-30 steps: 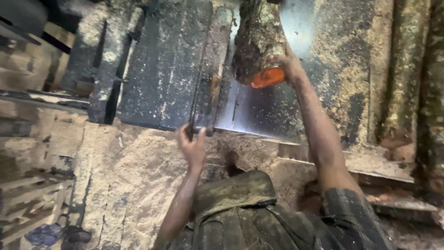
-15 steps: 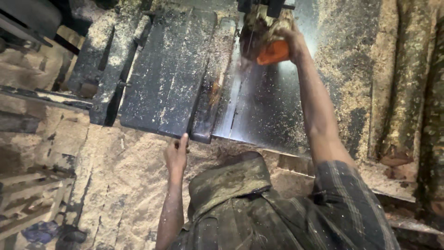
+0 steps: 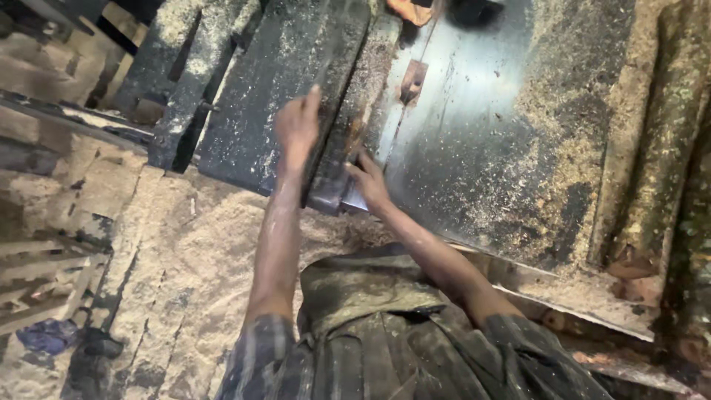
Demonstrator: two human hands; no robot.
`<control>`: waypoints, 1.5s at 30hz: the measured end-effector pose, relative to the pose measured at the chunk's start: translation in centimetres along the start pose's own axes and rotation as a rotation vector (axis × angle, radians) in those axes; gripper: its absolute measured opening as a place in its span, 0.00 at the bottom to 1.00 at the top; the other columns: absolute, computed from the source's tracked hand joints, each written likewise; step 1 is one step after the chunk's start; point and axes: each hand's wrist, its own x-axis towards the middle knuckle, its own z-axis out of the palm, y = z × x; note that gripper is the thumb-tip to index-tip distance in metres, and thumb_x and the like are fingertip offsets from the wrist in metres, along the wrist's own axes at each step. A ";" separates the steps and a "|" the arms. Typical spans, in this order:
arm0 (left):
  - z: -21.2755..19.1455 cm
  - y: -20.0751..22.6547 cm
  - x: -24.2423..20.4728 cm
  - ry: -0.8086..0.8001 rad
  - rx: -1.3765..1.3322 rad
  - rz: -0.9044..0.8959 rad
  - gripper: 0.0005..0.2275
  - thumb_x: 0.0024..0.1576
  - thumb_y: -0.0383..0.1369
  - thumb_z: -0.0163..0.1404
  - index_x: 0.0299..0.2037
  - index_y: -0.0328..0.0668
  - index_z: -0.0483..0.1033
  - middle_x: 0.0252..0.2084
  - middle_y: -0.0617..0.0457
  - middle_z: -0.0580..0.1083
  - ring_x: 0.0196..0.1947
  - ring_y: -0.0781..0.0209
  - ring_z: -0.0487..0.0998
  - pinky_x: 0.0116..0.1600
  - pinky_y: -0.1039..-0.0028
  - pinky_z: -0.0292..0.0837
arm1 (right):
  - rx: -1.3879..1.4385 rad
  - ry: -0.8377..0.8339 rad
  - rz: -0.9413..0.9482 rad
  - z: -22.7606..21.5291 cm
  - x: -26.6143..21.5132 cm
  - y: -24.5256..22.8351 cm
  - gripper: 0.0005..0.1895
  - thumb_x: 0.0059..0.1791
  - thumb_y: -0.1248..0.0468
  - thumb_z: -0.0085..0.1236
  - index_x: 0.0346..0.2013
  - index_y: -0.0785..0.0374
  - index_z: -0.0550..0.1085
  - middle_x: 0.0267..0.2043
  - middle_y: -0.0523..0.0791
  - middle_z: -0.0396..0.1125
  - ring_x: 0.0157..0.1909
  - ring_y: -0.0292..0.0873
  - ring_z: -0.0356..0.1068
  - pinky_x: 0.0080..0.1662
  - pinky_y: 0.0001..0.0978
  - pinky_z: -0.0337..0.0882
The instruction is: The person positions wooden logs against a table saw and pushes them through the blade to cut them.
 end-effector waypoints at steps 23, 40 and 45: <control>3.6 -6.3 -21.4 -0.028 -0.004 0.770 0.24 0.55 0.31 0.60 0.62 0.35 0.72 0.65 0.38 0.70 0.68 0.42 0.68 0.74 0.50 0.61 | -0.671 0.567 0.697 -36.7 -3.7 -27.4 0.60 0.30 0.51 0.73 0.75 0.52 0.57 0.66 0.55 0.67 0.66 0.54 0.67 0.63 0.47 0.69; 6.3 -10.5 -37.3 -0.983 -1.277 -0.660 0.27 0.59 0.52 0.47 0.63 0.43 0.70 0.53 0.46 0.78 0.46 0.52 0.81 0.43 0.58 0.78 | -0.528 0.243 0.042 -5.3 -32.0 -16.1 0.73 0.35 0.26 0.61 0.81 0.58 0.39 0.82 0.55 0.35 0.81 0.60 0.42 0.69 0.60 0.54; 1.3 -13.4 -38.5 -0.906 -1.330 -0.732 0.28 0.63 0.48 0.50 0.66 0.33 0.67 0.57 0.37 0.75 0.51 0.46 0.80 0.56 0.58 0.79 | -0.838 0.299 -0.138 2.0 -38.0 -9.4 0.63 0.36 0.41 0.69 0.76 0.67 0.53 0.75 0.63 0.50 0.77 0.62 0.48 0.73 0.50 0.51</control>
